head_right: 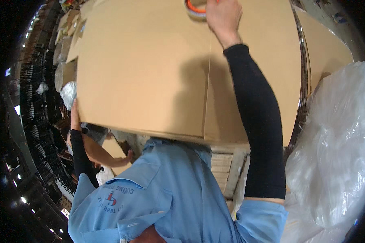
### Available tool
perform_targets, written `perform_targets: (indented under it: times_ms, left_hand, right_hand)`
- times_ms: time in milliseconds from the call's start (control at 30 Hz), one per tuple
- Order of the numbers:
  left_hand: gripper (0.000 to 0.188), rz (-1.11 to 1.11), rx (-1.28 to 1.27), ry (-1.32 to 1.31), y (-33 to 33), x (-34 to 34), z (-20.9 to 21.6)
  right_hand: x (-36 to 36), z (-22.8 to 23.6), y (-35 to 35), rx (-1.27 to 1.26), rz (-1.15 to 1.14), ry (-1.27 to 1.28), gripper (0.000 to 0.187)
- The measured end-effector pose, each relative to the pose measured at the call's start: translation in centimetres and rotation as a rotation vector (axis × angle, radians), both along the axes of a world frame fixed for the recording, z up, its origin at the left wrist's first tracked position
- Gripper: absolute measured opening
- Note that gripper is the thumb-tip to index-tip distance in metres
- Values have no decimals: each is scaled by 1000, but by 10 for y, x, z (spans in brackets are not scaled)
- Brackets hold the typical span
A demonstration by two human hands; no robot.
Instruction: The person places a chair wrapped in protective material into a cardboard box, adds foam padding, and seals the box with packing tape. The person uses a tape dispenser to apply tape along the box seams and folds the flaps to close the package.
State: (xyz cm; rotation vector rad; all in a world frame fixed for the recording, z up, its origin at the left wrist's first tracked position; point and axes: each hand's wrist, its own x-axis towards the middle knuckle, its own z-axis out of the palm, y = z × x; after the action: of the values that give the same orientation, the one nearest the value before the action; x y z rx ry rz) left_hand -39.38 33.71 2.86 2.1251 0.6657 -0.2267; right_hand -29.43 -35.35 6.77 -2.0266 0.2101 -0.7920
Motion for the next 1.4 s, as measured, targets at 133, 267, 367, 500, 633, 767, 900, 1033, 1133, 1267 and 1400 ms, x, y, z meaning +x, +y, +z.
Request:
perform_targets:
  times_ms: [133,267,367,500,633,767,900,1033,1133,1267,1400]
  left_hand:
    - [80,156,-353,64,-70,-17,19]
    - [71,355,-730,43,-28,-33,17]
    - [69,521,-1010,46,-44,-26,21]
    - [72,994,-1037,13,-56,-7,15]
    - [80,1015,-1459,-120,-29,-28,-2]
    - [93,711,-1179,-232,-31,-50,-15]
    - [104,828,-1405,-101,-22,-41,-21]
    - [89,638,-1329,-244,-27,-42,-28]
    - [61,494,-944,-213,-58,-38,-23]
    - [53,472,-687,-65,-73,-36,-24]
    - [55,400,-555,-37,-65,-36,-22]
  right_hand:
    - [2,-7,-5,-15,-89,-5,26]
    - [4,-9,-2,-11,-29,83,30]
    - [17,-31,-25,17,-97,51,33]
    - [19,-29,-20,34,-1,19,28]
    - [19,-30,-16,138,69,18,27]
    - [18,-31,-15,266,165,12,26]
    - [20,-29,-15,297,204,19,26]
    - [20,-29,-12,360,212,-25,25]
    - [15,-23,-14,308,192,-6,25]
    - [17,-28,-17,233,173,-2,25]
    - [13,-27,-14,290,178,-14,24]
